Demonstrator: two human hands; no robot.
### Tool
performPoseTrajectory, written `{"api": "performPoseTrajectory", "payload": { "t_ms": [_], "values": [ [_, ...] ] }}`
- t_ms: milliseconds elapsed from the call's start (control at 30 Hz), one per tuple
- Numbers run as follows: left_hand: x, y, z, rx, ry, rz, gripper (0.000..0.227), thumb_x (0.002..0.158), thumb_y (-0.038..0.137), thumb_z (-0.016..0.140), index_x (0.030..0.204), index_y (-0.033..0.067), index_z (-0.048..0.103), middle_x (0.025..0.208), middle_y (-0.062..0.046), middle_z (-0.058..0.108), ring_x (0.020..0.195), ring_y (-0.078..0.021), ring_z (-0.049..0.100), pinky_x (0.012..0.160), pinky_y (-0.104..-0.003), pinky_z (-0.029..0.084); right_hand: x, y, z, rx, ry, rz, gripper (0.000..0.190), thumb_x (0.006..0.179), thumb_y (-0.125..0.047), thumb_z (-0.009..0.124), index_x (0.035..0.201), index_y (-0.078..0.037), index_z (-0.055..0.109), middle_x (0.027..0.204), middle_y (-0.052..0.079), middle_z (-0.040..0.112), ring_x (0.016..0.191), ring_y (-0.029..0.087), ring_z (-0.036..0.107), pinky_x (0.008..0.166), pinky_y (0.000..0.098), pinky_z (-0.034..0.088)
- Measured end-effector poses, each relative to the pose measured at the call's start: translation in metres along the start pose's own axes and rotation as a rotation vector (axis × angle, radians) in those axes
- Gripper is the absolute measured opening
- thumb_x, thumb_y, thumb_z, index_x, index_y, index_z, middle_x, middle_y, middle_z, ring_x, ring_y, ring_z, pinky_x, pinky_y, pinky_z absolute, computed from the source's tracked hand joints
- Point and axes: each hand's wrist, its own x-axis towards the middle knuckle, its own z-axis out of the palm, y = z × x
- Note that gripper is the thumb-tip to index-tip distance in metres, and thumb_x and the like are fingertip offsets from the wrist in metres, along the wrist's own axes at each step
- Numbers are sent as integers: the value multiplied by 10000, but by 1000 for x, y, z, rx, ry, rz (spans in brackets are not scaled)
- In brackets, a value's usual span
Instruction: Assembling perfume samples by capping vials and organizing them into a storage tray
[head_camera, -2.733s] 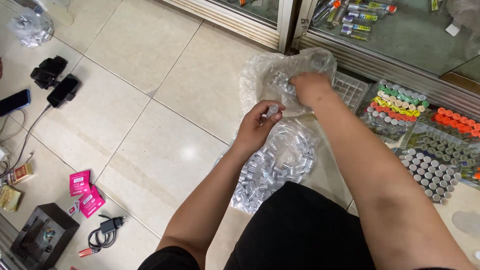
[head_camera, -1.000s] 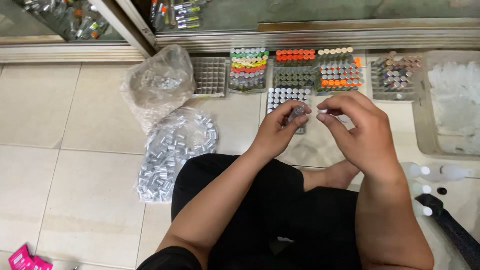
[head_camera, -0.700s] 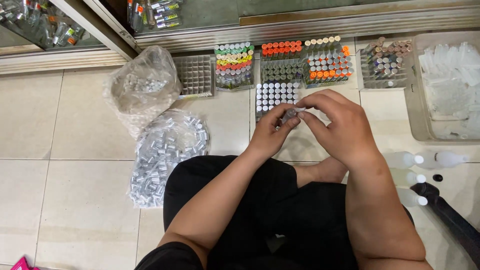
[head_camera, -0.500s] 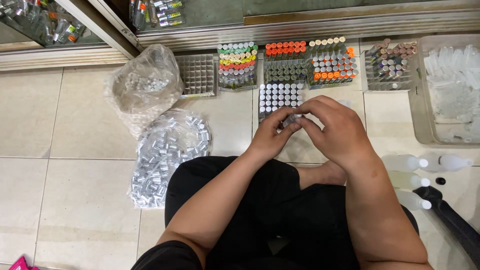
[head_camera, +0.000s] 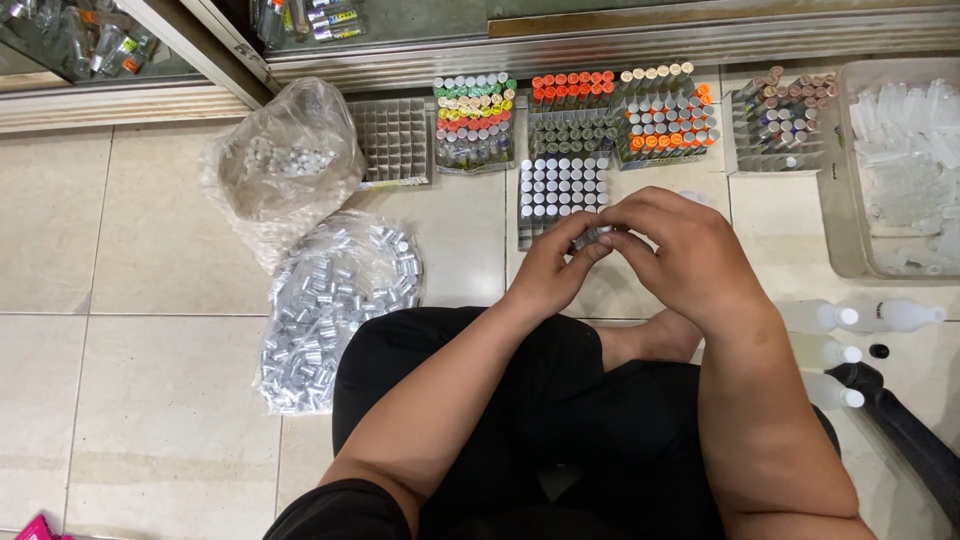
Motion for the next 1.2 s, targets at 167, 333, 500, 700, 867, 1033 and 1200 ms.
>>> {"api": "performPoseTrajectory", "payload": {
  "t_ms": [167,333,500,700,867,1033,1200],
  "values": [
    [-2,14,0,0,-21,10,192,1028,215,663,1198,129,687,906,-88,636,881,-153,590,759,-352,537,2,-3,1,45,-14,37,124,913,-27,742,1014,-100,746,948,47,723,917,255,736,818,402,558],
    [-1,23,0,-11,-41,40,168,1060,199,601,1182,103,665,865,-115,605,858,-175,580,726,-371,518,5,-4,-1,153,-21,87,129,888,-36,763,1005,-86,747,955,63,735,926,262,739,837,414,545],
    [-2,17,0,-20,-76,46,180,1075,153,553,1214,73,634,884,-155,623,887,-201,595,801,-417,529,7,8,5,310,-44,190,105,857,-39,793,939,-78,740,933,72,733,874,247,732,858,398,549],
    [-6,16,-1,4,-90,29,201,1082,120,499,1240,45,597,879,-239,621,858,-317,638,791,-499,530,4,16,23,463,-76,308,90,832,-11,788,882,-29,715,867,96,727,786,229,722,804,388,552],
    [-10,13,0,47,-103,5,202,1079,142,502,1238,47,581,907,-256,644,867,-419,662,798,-527,534,7,14,23,389,-140,388,91,870,-69,780,894,-22,706,777,101,730,698,212,672,702,367,522],
    [-15,6,2,86,-94,-10,203,1078,152,501,1222,28,571,902,-276,643,867,-478,658,768,-550,526,5,11,26,360,-188,438,99,887,-94,759,855,-37,685,692,97,718,585,194,595,620,340,486],
    [-17,-1,1,100,-71,-19,205,1072,153,505,1232,45,574,908,-281,648,906,-493,666,777,-538,533,4,14,32,327,-163,402,158,873,-136,778,810,-69,649,608,96,657,538,189,500,562,329,407]
  ]
}}
